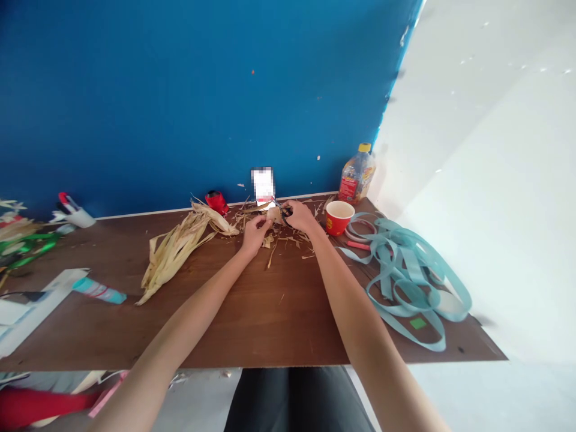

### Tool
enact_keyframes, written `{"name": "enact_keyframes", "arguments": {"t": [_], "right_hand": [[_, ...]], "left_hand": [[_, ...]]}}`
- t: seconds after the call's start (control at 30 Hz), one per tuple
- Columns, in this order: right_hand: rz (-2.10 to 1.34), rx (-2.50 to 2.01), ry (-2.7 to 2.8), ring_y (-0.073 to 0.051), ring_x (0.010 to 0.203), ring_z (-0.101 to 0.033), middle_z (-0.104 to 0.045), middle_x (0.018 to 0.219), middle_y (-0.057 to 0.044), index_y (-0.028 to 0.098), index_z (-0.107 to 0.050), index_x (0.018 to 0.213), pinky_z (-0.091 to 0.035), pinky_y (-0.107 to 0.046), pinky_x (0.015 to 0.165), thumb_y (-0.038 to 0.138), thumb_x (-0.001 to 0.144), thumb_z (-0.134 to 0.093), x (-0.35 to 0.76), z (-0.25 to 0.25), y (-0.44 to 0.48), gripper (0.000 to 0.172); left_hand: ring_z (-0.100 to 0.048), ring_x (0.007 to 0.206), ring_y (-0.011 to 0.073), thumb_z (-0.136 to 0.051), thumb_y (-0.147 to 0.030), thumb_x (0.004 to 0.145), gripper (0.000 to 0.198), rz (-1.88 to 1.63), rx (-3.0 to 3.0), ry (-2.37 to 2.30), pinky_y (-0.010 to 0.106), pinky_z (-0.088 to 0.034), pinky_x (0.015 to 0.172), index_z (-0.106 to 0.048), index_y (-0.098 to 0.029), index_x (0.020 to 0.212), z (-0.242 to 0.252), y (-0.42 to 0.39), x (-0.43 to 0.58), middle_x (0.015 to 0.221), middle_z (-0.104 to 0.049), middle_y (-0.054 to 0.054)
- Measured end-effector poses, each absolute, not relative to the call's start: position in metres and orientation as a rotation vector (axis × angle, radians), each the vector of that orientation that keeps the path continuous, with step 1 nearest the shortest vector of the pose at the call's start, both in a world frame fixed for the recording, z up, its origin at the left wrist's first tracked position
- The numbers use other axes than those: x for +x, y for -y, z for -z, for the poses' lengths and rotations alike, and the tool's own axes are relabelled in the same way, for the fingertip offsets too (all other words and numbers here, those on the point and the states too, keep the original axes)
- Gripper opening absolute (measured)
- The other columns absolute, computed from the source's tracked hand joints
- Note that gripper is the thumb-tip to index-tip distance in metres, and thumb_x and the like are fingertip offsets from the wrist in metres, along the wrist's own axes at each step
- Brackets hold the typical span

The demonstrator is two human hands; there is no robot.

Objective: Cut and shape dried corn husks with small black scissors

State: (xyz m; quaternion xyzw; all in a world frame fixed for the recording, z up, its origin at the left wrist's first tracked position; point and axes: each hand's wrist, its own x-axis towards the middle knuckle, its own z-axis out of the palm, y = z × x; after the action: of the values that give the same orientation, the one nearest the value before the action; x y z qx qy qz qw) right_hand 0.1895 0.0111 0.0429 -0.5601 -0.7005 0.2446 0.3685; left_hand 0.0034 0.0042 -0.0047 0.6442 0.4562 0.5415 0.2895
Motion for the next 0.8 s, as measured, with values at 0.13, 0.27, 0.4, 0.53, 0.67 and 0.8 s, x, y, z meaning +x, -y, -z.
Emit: {"name": "enact_keyframes", "arguments": {"t": [0.13,0.27,0.4,0.53,0.67,0.8], "right_hand": [[-0.568,-1.466,1.784,-0.025,0.088,-0.064,-0.072,0.098,-0.005,0.022,-0.067,0.106,-0.048,-0.033,0.077,0.028,0.06,-0.073,0.184,-0.038,-0.013,0.047],[-0.587,-1.43,1.744,-0.025,0.089,-0.065,-0.073,0.097,-0.006,0.021,-0.069,0.102,-0.049,-0.033,0.078,0.026,0.061,-0.072,0.181,-0.035,-0.016,0.042],[-0.738,-1.313,1.705,-0.023,0.084,-0.065,-0.073,0.092,-0.006,0.018,-0.069,0.1,-0.05,-0.031,0.073,0.03,0.058,-0.075,0.181,-0.033,-0.018,0.044],[-0.896,-1.179,1.629,-0.019,0.073,-0.063,-0.072,0.084,-0.004,0.016,-0.067,0.101,-0.049,-0.028,0.066,0.031,0.06,-0.073,0.182,-0.031,-0.018,0.044],[-0.865,-1.156,1.56,-0.019,0.078,-0.065,-0.072,0.089,-0.005,0.016,-0.065,0.103,-0.051,-0.029,0.072,0.033,0.061,-0.074,0.184,-0.029,-0.018,0.047],[-0.842,-1.159,1.591,-0.021,0.084,-0.066,-0.073,0.093,-0.006,0.016,-0.064,0.107,-0.051,-0.032,0.078,0.034,0.061,-0.076,0.184,-0.031,-0.017,0.051]], "left_hand": [[-0.06,0.077,0.0174,-0.063,-0.033,0.08,0.019,-1.435,1.727,-1.212,0.03,-0.047,0.076,-0.068,-0.016,0.083,0.005,-0.004,0.003,0.082,-0.068,0.005],[-0.061,0.077,0.0175,-0.064,-0.033,0.08,0.022,-1.449,1.685,-1.217,0.03,-0.048,0.074,-0.066,-0.016,0.094,0.007,-0.006,0.004,0.083,-0.067,0.006],[-0.061,0.078,0.0175,-0.065,-0.03,0.079,0.031,-1.483,1.66,-1.2,0.03,-0.049,0.075,-0.062,-0.018,0.107,0.008,-0.007,0.004,0.087,-0.066,0.006],[-0.061,0.078,0.0178,-0.062,-0.031,0.082,0.027,-1.472,1.686,-1.215,0.03,-0.048,0.076,-0.064,-0.018,0.105,0.004,-0.003,0.004,0.088,-0.067,0.006],[-0.061,0.077,0.0178,-0.059,-0.032,0.084,0.023,-1.443,1.704,-1.227,0.029,-0.047,0.073,-0.066,-0.017,0.099,0.001,-0.001,0.003,0.085,-0.067,0.006],[-0.06,0.074,0.0168,-0.059,-0.032,0.083,0.023,-1.434,1.711,-1.227,0.028,-0.047,0.071,-0.067,-0.017,0.098,0.0,0.0,0.004,0.084,-0.068,0.005]]}}
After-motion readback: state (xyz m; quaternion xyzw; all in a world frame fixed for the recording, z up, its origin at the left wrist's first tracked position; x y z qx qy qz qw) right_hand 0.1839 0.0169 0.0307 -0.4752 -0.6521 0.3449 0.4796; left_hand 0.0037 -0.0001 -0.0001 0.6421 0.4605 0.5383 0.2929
